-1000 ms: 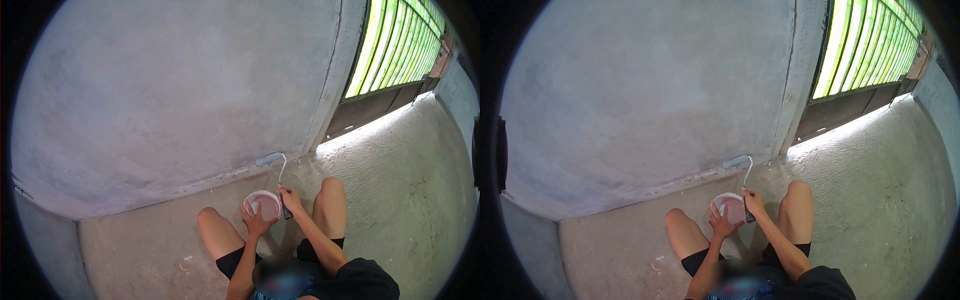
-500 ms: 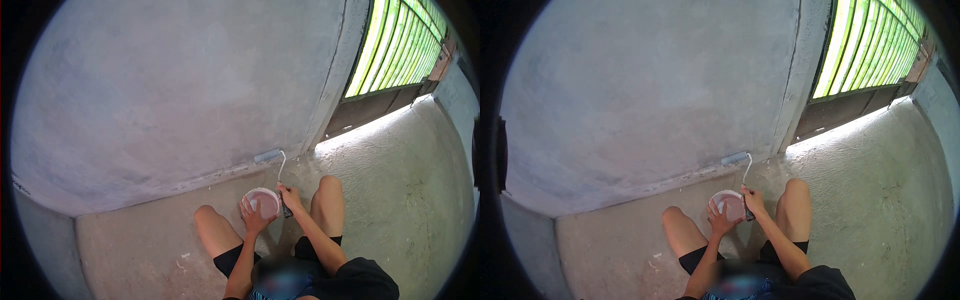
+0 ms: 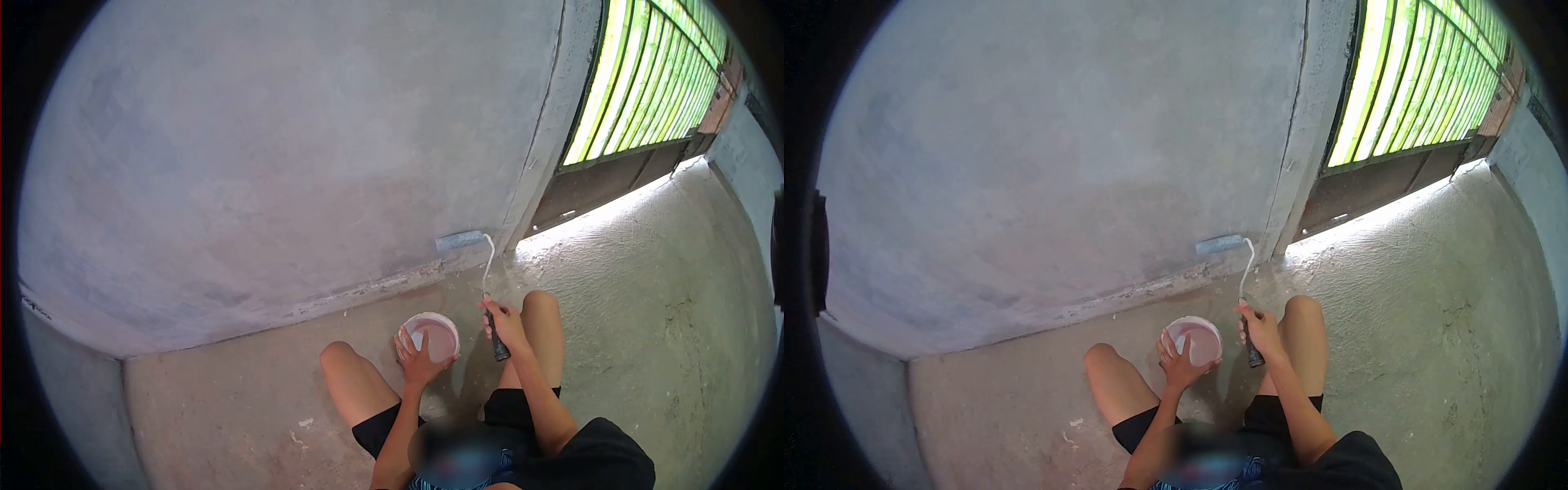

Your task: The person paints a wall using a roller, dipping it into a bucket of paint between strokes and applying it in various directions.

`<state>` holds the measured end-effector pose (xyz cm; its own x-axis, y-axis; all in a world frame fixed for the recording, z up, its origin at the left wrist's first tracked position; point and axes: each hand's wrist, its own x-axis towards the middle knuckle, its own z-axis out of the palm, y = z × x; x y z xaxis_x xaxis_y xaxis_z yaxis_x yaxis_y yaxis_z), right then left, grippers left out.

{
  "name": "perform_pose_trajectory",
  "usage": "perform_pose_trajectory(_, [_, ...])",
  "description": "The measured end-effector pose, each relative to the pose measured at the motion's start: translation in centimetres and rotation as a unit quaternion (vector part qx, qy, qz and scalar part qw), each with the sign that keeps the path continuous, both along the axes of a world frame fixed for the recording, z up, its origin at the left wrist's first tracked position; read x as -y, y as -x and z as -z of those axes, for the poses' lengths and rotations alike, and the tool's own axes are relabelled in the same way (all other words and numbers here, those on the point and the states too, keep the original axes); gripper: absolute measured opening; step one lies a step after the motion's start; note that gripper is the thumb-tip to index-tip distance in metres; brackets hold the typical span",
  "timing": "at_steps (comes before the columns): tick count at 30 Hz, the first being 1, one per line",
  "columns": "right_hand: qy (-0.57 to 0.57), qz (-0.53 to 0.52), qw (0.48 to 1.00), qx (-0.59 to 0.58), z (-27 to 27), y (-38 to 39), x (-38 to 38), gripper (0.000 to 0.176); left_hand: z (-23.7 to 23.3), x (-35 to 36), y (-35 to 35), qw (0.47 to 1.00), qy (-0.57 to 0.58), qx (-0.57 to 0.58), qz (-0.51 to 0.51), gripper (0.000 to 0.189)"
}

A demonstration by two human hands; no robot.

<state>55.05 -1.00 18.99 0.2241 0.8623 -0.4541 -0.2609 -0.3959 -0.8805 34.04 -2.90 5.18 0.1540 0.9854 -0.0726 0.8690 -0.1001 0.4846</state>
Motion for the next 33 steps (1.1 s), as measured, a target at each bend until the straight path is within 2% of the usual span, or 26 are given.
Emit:
perform_pose_trajectory(2, [-0.001,-0.010,1.000,-0.016,0.5,-1.2,-0.9,0.043,0.5,0.1,0.0,0.999,-0.047,0.010,0.006,0.109])
perform_pose_trajectory(9, [0.037,-0.037,0.998,-0.035,4.2,-2.4,-2.7,0.041,-0.7,0.4,-0.1,1.000,0.002,-0.010,-0.005,0.104])
perform_pose_trajectory(15, [0.011,-0.043,0.999,0.004,0.6,-1.9,-1.7,0.041,-0.8,0.2,-0.2,0.999,0.044,-0.006,-0.007,0.108])
perform_pose_trajectory(22, [0.004,-0.059,0.997,0.044,2.6,-2.3,-1.9,0.042,-0.7,0.1,0.0,0.999,0.039,-0.011,-0.013,0.108])
perform_pose_trajectory(26, [0.004,-0.066,0.997,0.039,0.5,-2.8,-1.8,0.042,-0.9,0.2,-0.2,0.999,0.032,-0.009,-0.007,0.108])
perform_pose_trajectory(33, [0.028,-0.098,0.992,0.080,2.2,-4.0,-2.3,0.042,-0.4,0.3,-0.1,1.000,0.006,-0.021,-0.003,0.108])
